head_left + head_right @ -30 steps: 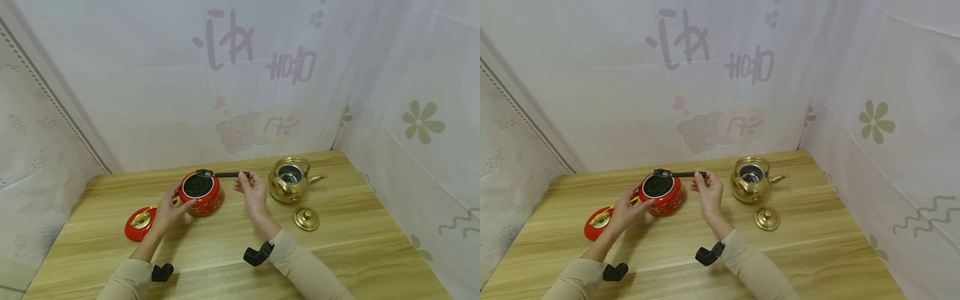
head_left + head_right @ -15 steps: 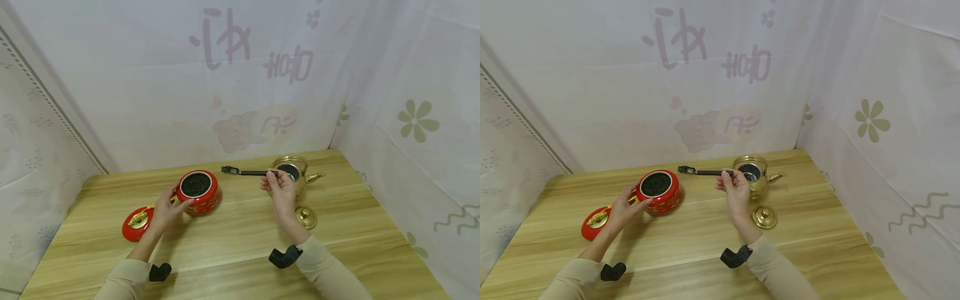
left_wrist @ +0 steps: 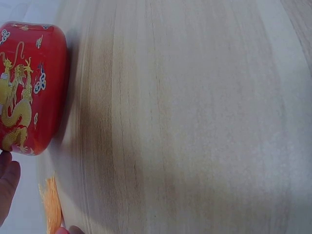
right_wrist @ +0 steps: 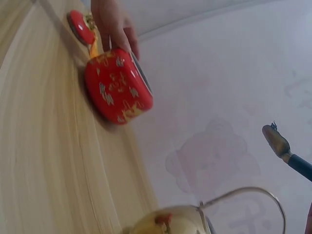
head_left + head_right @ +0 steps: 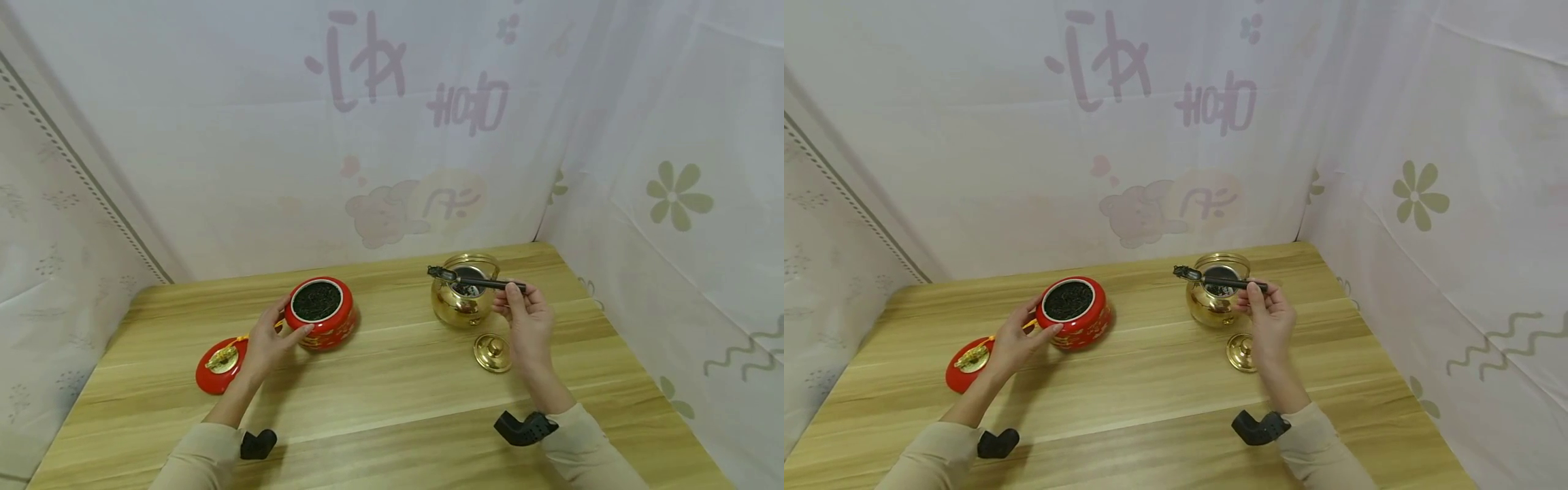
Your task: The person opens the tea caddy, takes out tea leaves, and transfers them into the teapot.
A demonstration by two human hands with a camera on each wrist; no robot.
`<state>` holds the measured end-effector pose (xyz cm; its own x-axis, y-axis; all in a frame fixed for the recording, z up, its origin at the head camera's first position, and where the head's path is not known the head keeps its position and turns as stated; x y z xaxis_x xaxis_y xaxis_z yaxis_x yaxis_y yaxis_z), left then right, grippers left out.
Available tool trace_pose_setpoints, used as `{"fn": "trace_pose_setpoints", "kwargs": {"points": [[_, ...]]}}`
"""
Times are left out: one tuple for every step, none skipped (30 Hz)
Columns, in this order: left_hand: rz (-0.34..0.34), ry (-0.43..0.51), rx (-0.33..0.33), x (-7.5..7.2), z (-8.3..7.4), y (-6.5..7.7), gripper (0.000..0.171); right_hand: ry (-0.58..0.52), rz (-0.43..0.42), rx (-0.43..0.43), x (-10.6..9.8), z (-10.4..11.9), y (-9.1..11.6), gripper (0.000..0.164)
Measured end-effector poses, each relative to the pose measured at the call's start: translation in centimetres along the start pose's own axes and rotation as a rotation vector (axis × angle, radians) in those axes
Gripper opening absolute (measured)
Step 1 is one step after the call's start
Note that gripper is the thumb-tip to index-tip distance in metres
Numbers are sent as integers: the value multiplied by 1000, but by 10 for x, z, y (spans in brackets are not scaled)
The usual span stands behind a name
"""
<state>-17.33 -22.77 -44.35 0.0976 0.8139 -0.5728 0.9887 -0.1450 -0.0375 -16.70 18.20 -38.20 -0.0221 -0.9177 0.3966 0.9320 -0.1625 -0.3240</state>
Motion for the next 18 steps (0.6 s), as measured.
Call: {"fn": "trace_pose_setpoints", "kwargs": {"points": [[-1,-2,3,0,0,0,76,5,-4,-7,-4,2,0,9],[-2,-3,5,0,0,0,76,10,-5,-17,-8,3,0,9],[-3,-6,7,0,-1,0,76,-33,26,-40,-20,-7,-3,11],[-4,-7,8,0,-1,0,76,-36,28,-54,-23,-6,-3,11],[-4,-9,9,0,-1,0,76,-39,28,-64,-26,-6,-3,10],[-5,-11,10,0,-1,0,76,-42,30,-78,-29,-5,-3,10],[-5,-13,11,0,-1,0,76,-49,27,-88,-31,-4,-3,10],[-5,-14,11,0,-1,0,76,-61,18,-91,-33,-4,-3,10],[-5,-14,11,0,-1,0,76,-75,9,-93,-34,-3,-3,11],[-4,-12,10,0,-1,0,76,-33,-32,-84,-27,8,1,11],[-3,-11,9,0,-1,0,76,-44,-40,-83,-28,9,1,11],[-2,-9,7,0,-1,0,76,-49,-47,-83,-29,10,1,12],[0,-6,5,0,-1,0,76,-58,-57,-83,-30,11,1,12],[2,-4,2,0,-1,0,76,-58,-64,-79,-31,12,1,11],[4,-1,1,0,-1,0,76,-56,-70,-79,-32,13,1,11],[6,1,0,0,-1,1,77,-53,-75,-79,-32,13,1,11],[7,3,0,-1,-1,1,77,-53,-81,-79,-33,14,1,11],[9,5,0,-1,-1,1,77,-52,-85,-81,-34,14,1,11]]}}
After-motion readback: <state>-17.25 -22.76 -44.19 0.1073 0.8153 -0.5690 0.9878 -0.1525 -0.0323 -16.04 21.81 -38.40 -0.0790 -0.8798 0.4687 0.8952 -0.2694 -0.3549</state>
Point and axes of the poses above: each hand's wrist, its own y-axis away from the middle knuckle, its own x-axis out of the palm, z = x × y, the point moved 2 cm from there along -y, towards the middle knuckle, and after that the axes turned 12 degrees about z, right-handed, at the moved point
